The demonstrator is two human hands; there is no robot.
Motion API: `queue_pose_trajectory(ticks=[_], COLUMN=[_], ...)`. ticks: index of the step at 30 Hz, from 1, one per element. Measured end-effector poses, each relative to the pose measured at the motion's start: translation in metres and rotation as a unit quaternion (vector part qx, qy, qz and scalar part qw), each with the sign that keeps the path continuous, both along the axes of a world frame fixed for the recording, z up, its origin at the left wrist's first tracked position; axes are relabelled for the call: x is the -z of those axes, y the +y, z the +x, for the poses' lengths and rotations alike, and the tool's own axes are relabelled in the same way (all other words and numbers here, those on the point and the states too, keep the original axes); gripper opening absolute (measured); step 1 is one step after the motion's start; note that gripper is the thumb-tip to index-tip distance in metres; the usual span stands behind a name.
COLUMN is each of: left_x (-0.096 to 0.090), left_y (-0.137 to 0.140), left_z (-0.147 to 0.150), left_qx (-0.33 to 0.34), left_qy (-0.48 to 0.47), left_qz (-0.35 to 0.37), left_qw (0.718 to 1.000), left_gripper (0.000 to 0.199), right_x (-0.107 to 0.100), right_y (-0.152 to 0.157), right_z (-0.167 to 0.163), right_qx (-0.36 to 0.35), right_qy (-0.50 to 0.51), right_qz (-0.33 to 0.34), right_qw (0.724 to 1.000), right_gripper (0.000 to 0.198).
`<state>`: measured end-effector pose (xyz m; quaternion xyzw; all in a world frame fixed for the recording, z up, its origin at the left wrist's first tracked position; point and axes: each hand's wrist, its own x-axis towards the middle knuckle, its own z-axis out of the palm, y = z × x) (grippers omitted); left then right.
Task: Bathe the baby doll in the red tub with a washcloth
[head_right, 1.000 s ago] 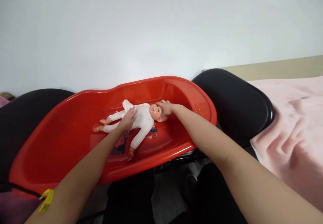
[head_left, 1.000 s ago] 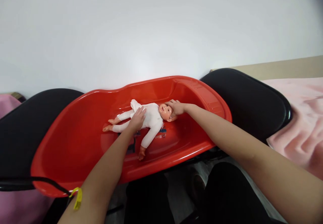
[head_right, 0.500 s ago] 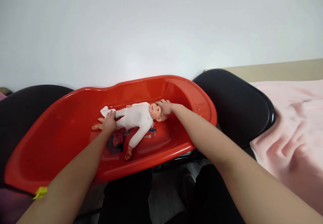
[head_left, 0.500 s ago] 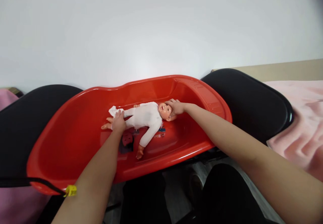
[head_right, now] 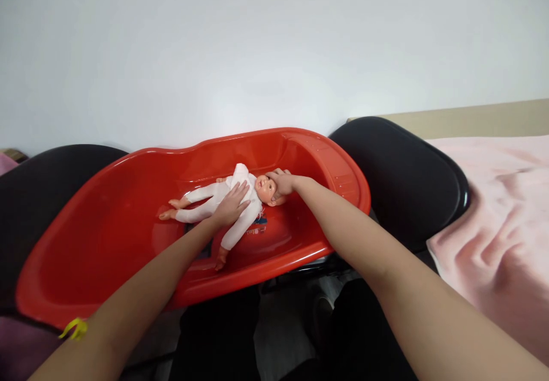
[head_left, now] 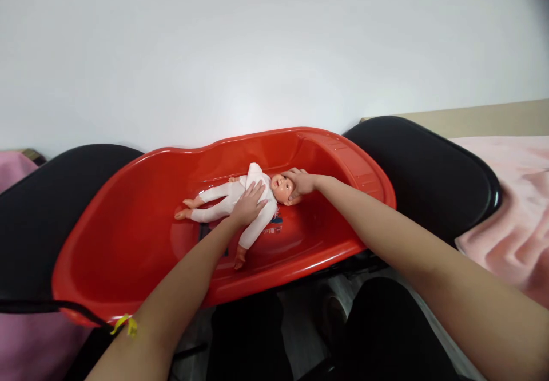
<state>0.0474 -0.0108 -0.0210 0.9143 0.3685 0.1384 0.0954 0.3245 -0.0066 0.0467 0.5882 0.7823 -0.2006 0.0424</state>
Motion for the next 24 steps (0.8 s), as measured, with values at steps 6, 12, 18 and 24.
queue_pose_trajectory(ticks=[6, 12, 18, 24], left_x=[0.016, 0.027, 0.027, -0.003], left_y=[0.02, 0.033, 0.034, 0.027], left_z=[-0.034, -0.08, -0.124, -0.117], left_qx=[-0.091, -0.198, -0.301, -0.385], left_qy=[0.072, 0.088, 0.052, -0.023], left_qz=[0.035, 0.002, -0.04, 0.02], left_qw=[0.993, 0.976, 0.951, 0.922], left_gripper=[0.06, 0.06, 0.055, 0.044], right_x=[-0.002, -0.005, -0.011, -0.011], right_y=[-0.004, -0.008, -0.013, -0.014], right_z=[-0.002, -0.004, -0.009, -0.009], right_qx=[0.006, 0.025, 0.036, 0.038], right_qy=[0.004, 0.007, 0.012, 0.015], right_qz=[0.002, -0.007, -0.005, -0.007], right_qw=[1.0, 1.0, 0.999, 0.999], right_gripper=[0.128, 0.126, 0.124, 0.12])
